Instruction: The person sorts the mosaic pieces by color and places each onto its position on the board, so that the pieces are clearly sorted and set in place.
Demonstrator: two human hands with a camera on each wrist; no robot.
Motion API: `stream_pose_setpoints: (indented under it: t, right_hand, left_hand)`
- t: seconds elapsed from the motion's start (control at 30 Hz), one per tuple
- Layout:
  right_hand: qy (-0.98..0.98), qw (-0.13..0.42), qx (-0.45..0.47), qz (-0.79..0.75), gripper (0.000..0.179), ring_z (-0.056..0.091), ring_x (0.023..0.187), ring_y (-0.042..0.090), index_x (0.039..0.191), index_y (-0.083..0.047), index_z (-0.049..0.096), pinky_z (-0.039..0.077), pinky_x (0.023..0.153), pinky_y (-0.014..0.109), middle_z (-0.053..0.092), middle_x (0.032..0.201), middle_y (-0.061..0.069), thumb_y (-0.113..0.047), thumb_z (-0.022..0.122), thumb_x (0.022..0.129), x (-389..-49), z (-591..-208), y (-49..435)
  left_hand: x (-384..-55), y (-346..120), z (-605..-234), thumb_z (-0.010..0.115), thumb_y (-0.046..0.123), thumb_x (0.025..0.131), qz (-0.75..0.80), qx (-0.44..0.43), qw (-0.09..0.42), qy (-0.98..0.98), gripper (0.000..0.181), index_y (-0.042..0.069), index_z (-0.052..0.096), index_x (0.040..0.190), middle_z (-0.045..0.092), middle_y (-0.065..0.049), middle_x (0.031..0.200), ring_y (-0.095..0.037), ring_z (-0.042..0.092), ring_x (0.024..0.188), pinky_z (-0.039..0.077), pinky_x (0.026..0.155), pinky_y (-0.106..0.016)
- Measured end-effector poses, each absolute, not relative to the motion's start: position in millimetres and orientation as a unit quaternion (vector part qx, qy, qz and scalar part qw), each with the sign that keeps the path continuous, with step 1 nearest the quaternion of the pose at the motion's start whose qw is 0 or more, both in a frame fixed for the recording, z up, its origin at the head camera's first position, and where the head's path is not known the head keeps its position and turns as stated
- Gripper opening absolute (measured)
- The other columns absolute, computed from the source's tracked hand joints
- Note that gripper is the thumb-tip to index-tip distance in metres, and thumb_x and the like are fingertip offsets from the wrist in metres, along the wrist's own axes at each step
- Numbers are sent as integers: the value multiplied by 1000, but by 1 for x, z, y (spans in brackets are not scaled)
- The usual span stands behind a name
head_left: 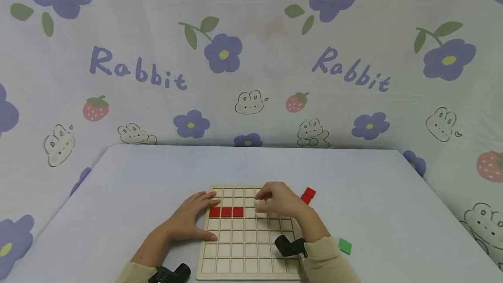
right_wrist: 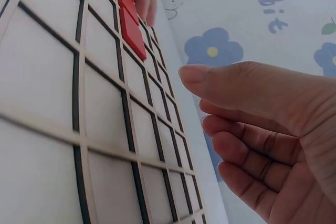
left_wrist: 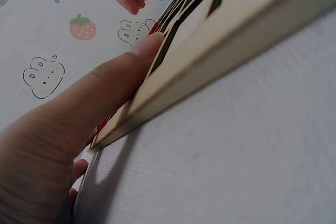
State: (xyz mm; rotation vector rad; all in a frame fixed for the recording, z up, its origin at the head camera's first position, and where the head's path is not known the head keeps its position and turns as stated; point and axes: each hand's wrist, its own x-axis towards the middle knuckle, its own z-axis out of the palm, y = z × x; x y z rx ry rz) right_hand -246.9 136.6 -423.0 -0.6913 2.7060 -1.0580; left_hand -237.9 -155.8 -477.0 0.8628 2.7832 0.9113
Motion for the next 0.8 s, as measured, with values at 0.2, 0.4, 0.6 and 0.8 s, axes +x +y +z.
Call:
stream_pose_setpoints:
  t: [0.2, 0.4, 0.6, 0.8]
  right_hand:
    - [902, 73, -232, -356, 26, 59, 93, 22, 99, -2, 69, 52, 83, 37, 65, 98, 8, -15, 75, 77, -246, -422, 156]
    - [907, 73, -207, -360, 27, 59, 96, 24, 99, -2, 68, 52, 82, 36, 64, 99, 8, -16, 76, 77, -246, -422, 175]
    - [915, 68, -195, -348, 26, 60, 95, 25, 99, -2, 68, 50, 83, 41, 64, 98, 8, -15, 75, 77, -244, -421, 188]
    - [918, 56, -198, -338, 25, 59, 89, 22, 98, -1, 69, 50, 77, 35, 65, 95, 8, -13, 75, 76, -244, -424, 200]
  left_hand:
    - [-238, -155, -478, 77, 60, 61, 299, 280, 42, 911, 90, 20, 48, 136, 34, -4, 150, -35, 22, 141, 19, 111, -60]
    - [-238, -154, -478, 77, 60, 61, 301, 281, 38, 911, 90, 20, 48, 136, 35, -4, 150, -35, 22, 141, 19, 112, -60]
    - [-238, -152, -477, 77, 60, 60, 300, 279, 36, 911, 90, 20, 49, 135, 35, -4, 150, -35, 22, 140, 19, 112, -59]
    - [-239, -151, -476, 77, 60, 60, 295, 276, 34, 914, 90, 20, 49, 136, 35, -4, 150, -35, 22, 141, 19, 112, -59]
